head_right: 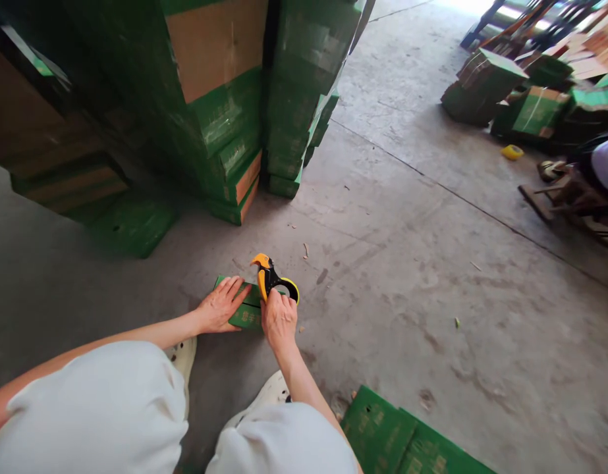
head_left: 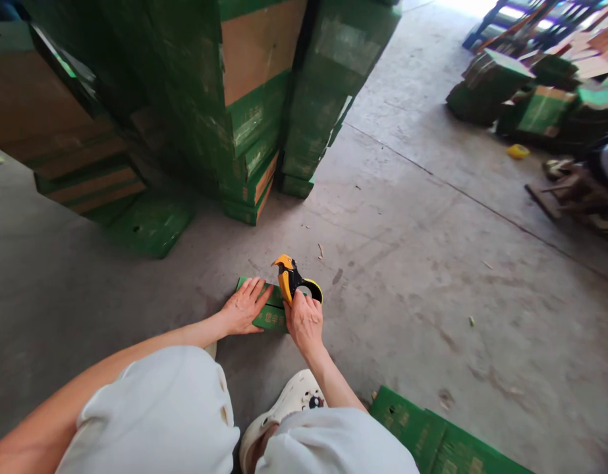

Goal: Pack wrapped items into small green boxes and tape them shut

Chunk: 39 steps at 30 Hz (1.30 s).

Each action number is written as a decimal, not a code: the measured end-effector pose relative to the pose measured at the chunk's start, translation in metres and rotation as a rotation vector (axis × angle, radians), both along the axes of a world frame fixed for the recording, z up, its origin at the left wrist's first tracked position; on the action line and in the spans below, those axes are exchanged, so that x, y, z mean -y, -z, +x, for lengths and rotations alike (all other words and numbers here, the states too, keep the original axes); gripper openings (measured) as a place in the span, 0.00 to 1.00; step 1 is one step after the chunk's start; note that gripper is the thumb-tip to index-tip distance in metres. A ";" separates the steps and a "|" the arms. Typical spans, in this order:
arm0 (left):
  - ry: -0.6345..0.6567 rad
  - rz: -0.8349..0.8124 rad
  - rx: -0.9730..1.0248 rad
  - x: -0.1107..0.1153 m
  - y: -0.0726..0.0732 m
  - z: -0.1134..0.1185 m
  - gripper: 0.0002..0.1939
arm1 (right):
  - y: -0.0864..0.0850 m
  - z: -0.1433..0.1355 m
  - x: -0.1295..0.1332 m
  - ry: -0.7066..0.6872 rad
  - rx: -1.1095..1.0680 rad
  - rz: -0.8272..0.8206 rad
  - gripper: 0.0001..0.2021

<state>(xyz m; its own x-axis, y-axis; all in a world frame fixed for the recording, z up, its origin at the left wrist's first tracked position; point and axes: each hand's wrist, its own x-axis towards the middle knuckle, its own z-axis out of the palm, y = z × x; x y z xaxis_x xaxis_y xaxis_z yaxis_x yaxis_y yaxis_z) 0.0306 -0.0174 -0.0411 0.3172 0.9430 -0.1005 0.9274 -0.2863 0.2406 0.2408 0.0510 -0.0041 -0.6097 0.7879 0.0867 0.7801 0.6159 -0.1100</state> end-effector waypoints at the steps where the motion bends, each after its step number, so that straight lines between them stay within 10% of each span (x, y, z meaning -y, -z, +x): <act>1: 0.011 0.004 0.011 0.000 0.001 -0.001 0.60 | -0.001 0.000 0.000 0.010 -0.012 0.001 0.10; 8: 0.054 0.043 0.095 -0.003 0.003 -0.015 0.53 | -0.001 0.005 -0.010 -0.011 -0.068 -0.078 0.21; 24: 0.088 0.155 -0.029 0.018 0.004 0.005 0.45 | -0.004 0.000 -0.020 0.046 -0.098 -0.174 0.11; 33: 0.131 0.229 0.034 0.010 0.013 -0.005 0.46 | -0.059 0.019 -0.021 0.191 -0.693 -0.828 0.22; 39: 0.127 0.174 0.026 0.009 0.019 -0.005 0.40 | -0.060 0.005 -0.009 0.058 -0.240 -0.761 0.12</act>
<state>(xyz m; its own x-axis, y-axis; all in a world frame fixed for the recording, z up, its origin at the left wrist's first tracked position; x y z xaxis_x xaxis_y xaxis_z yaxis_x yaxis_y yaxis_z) 0.0255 -0.0263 -0.0604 0.4347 0.8979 0.0697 0.8756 -0.4395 0.2005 0.2459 0.0600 0.0559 -0.5989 0.7135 -0.3637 0.7102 0.2632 -0.6530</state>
